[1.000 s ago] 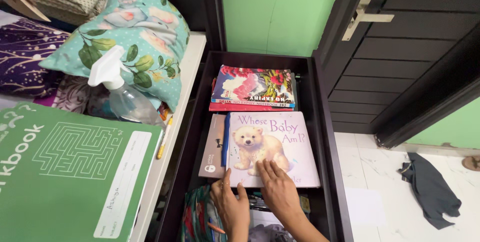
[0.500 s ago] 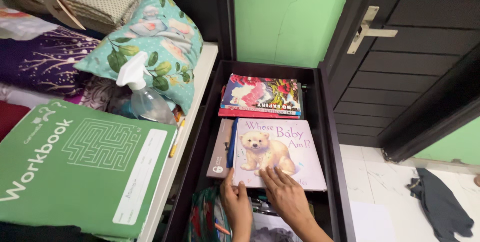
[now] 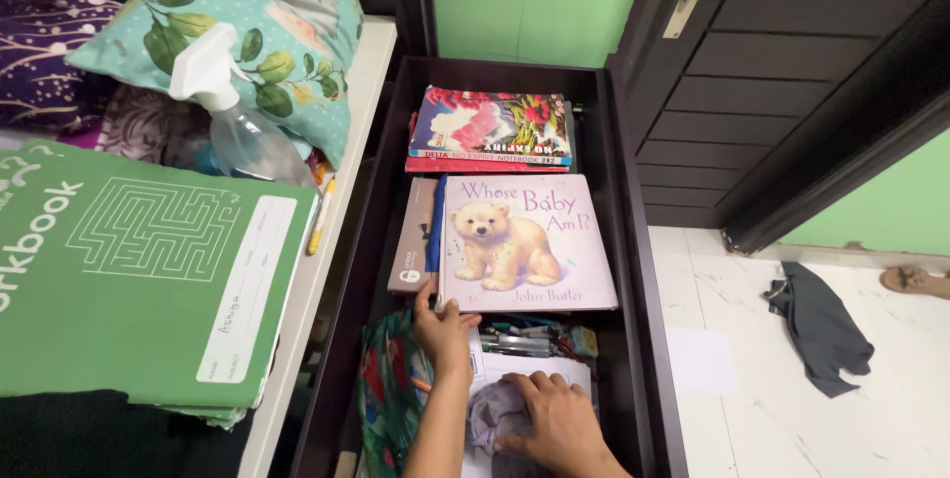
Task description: The person organizes books and stationery in a drawer, moving items like a cloth, a book about a polar bear, and various notebooks into different stacks and containers.
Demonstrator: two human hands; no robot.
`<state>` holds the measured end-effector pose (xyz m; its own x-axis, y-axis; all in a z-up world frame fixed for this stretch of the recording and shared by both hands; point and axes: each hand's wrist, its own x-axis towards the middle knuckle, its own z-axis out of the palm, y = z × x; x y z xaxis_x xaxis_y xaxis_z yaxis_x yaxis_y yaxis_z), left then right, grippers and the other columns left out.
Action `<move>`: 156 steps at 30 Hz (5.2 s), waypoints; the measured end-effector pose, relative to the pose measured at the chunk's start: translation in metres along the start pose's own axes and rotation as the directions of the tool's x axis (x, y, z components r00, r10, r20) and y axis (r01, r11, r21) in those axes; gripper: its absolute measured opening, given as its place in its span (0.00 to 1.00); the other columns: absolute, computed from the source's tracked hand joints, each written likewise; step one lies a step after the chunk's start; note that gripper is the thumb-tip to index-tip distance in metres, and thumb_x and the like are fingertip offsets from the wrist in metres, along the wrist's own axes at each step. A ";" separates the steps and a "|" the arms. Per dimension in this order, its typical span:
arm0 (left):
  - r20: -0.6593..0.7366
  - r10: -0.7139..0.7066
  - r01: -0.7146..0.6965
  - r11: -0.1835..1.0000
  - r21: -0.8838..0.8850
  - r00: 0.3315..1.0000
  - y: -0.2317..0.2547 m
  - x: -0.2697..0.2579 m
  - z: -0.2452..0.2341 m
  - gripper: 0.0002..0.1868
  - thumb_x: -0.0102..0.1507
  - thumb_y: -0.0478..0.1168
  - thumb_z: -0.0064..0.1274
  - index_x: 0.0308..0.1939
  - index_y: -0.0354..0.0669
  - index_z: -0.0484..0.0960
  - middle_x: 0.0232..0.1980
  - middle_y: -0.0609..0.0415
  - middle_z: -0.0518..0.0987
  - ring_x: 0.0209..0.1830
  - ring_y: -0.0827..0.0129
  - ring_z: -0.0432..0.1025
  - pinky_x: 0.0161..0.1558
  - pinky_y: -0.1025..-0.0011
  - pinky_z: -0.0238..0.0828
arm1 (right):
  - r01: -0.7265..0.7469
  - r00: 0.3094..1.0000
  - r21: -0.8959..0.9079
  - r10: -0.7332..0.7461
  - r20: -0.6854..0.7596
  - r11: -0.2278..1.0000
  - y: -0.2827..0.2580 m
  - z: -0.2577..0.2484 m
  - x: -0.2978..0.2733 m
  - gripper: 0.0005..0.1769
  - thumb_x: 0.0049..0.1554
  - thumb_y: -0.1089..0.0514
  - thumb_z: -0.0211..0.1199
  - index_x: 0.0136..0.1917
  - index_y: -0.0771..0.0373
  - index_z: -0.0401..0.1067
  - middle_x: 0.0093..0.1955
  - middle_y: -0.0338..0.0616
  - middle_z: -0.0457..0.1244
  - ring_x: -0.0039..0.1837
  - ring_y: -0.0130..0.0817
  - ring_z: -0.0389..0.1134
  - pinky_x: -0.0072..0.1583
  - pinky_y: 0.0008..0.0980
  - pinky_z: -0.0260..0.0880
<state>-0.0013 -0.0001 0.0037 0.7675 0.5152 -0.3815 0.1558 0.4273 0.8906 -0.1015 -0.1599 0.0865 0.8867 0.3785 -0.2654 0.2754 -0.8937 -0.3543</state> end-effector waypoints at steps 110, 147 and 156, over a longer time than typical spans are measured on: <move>0.481 0.493 -0.641 0.228 0.733 0.725 0.033 -0.013 -0.005 0.32 0.66 0.35 0.43 0.75 0.36 0.61 0.78 0.44 0.61 0.81 0.55 0.50 0.78 0.55 0.38 | 0.151 0.772 -0.031 -0.138 -0.620 0.988 0.021 -0.072 0.118 0.40 0.52 0.41 0.72 0.73 0.42 0.59 0.78 0.62 0.52 0.78 0.59 0.52 0.74 0.49 0.52; 0.593 0.466 -0.604 -0.147 0.784 0.657 0.035 0.033 0.009 0.33 0.62 0.32 0.41 0.73 0.32 0.64 0.80 0.43 0.60 0.82 0.56 0.49 0.79 0.59 0.39 | 0.085 0.763 0.264 0.108 -0.638 0.961 0.042 -0.047 0.155 0.29 0.48 0.58 0.67 0.64 0.58 0.67 0.73 0.63 0.56 0.69 0.60 0.61 0.70 0.48 0.61; 0.666 0.390 -0.657 -0.180 0.732 0.636 0.028 0.041 0.044 0.31 0.63 0.36 0.42 0.72 0.33 0.65 0.79 0.44 0.61 0.81 0.59 0.50 0.79 0.61 0.38 | 0.168 0.781 0.250 0.027 -0.624 0.954 0.038 -0.049 0.170 0.33 0.46 0.58 0.68 0.66 0.52 0.68 0.73 0.64 0.56 0.69 0.60 0.61 0.70 0.47 0.62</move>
<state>0.0619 0.0001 0.0236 0.9628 -0.0006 0.2701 -0.0769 -0.9592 0.2719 0.0781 -0.1415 0.0717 0.9314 0.1212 0.3432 0.3183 -0.7285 -0.6066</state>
